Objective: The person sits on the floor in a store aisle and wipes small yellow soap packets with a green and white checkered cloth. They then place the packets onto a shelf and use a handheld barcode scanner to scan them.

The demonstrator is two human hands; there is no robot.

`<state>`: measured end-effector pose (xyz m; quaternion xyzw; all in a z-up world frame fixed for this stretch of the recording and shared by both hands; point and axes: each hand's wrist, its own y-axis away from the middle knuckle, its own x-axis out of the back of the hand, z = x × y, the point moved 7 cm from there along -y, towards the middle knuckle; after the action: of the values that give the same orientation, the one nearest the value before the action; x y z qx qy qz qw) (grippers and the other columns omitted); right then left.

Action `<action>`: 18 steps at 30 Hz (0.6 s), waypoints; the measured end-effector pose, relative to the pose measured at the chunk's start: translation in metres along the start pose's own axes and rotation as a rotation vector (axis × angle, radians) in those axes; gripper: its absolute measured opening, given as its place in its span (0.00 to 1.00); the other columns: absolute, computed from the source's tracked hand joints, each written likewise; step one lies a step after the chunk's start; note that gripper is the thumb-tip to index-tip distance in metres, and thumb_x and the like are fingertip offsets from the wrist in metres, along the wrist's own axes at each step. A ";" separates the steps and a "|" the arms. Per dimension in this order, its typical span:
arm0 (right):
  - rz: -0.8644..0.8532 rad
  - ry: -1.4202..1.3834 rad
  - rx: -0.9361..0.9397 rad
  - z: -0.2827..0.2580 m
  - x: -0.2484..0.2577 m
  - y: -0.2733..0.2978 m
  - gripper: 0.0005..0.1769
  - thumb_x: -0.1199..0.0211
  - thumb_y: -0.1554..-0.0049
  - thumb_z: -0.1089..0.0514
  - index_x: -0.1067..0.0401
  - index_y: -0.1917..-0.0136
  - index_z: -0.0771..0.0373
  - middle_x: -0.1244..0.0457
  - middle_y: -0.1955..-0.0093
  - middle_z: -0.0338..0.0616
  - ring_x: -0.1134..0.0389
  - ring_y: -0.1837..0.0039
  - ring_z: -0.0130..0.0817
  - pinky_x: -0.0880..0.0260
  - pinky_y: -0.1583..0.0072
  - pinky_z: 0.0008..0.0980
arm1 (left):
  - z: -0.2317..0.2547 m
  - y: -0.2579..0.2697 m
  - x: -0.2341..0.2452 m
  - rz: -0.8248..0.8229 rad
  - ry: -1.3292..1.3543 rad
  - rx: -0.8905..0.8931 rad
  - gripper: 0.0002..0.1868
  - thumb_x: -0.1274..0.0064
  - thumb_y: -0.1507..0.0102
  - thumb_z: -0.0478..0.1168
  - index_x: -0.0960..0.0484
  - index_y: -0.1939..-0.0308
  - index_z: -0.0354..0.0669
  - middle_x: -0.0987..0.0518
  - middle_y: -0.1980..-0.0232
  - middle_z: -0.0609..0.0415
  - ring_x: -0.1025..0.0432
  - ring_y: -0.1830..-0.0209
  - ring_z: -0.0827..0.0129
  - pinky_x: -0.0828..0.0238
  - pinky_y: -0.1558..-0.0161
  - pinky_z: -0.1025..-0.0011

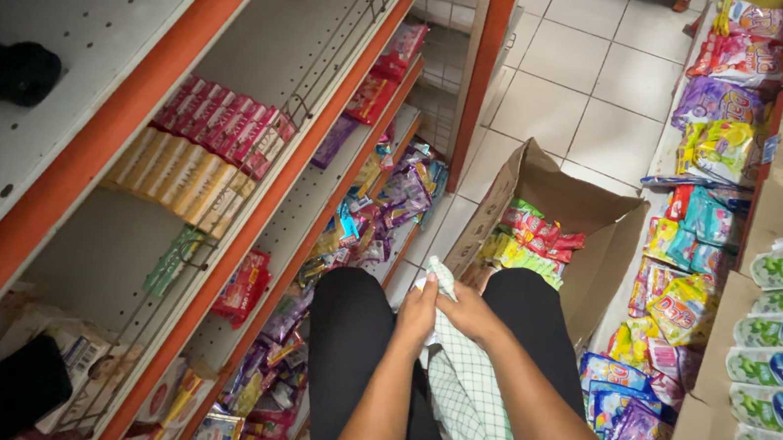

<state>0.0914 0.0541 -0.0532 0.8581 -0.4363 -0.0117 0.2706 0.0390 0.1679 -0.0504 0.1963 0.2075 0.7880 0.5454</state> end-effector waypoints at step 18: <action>-0.024 -0.099 -0.001 0.021 -0.006 -0.008 0.22 0.46 0.37 0.49 0.25 0.39 0.66 0.28 0.45 0.47 0.29 0.42 0.36 0.30 0.39 0.35 | -0.011 -0.004 0.004 0.019 -0.012 -0.043 0.26 0.56 0.33 0.56 0.18 0.48 0.37 0.15 0.54 0.44 0.21 0.53 0.59 0.27 0.51 0.62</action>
<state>0.0885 0.0530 -0.0761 0.8615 -0.4388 -0.0576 0.2490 0.0349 0.1722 -0.0613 0.1913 0.1854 0.7962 0.5433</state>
